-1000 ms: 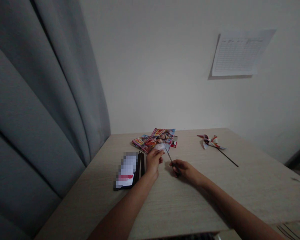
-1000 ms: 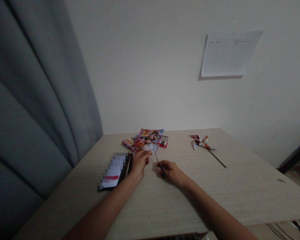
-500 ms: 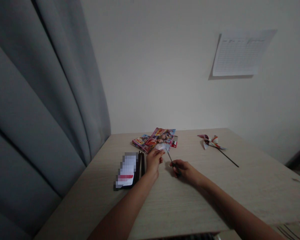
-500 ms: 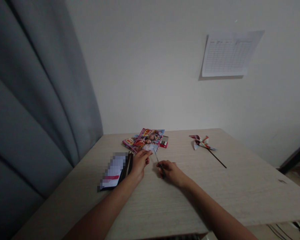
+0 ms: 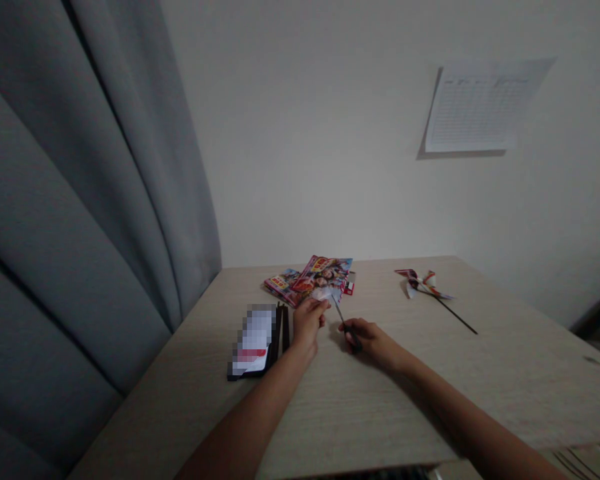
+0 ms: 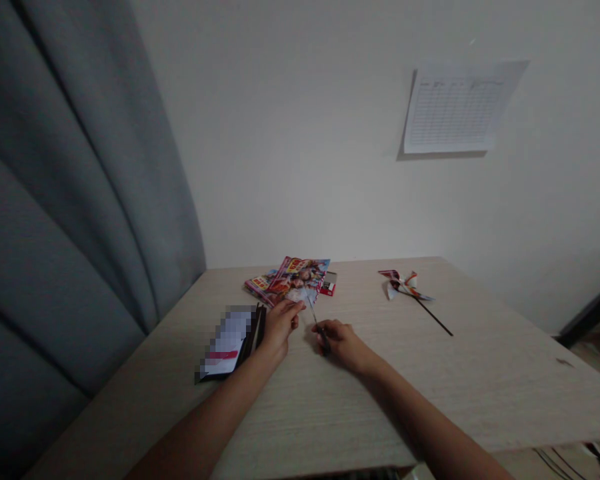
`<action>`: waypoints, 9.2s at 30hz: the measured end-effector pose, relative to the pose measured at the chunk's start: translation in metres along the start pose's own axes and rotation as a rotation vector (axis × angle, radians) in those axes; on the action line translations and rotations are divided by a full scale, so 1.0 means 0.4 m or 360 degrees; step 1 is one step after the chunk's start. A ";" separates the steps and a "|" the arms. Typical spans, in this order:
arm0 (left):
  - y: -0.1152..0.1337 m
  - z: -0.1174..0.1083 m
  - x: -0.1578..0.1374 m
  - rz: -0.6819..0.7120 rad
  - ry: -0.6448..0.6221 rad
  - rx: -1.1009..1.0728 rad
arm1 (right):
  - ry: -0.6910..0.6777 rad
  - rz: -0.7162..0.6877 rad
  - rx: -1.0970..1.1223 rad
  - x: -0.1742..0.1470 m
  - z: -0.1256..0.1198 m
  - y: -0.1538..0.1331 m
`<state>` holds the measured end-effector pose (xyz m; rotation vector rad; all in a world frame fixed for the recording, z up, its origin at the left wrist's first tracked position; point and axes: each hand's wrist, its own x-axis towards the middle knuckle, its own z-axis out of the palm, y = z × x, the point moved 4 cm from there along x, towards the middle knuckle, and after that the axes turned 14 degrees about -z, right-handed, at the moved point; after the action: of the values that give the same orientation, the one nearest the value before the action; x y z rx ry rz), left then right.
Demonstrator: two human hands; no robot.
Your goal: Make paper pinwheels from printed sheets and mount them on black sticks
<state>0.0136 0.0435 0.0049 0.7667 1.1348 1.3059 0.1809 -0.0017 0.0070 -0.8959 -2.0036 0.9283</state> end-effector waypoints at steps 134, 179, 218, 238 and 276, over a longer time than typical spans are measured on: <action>-0.017 0.014 -0.009 -0.0127 -0.0055 -0.0108 | 0.0122 0.0013 -0.0185 0.008 -0.016 0.024; -0.001 0.020 -0.024 -0.0045 -0.0068 0.0018 | 0.0238 0.0038 0.0232 0.012 -0.012 0.027; -0.001 0.018 -0.025 -0.0029 -0.0081 0.0048 | 0.0268 0.0056 0.0099 0.013 -0.013 0.036; -0.008 0.019 -0.018 -0.0063 -0.0082 0.0066 | 0.0338 0.0086 0.0226 0.015 -0.011 0.035; 0.021 -0.012 -0.003 0.0057 0.0092 0.0123 | 0.0084 0.0103 0.0327 0.006 -0.027 0.011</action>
<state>0.0065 0.0428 0.0116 0.8136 1.2284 1.3280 0.1899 0.0058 0.0090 -0.8645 -1.8060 1.1130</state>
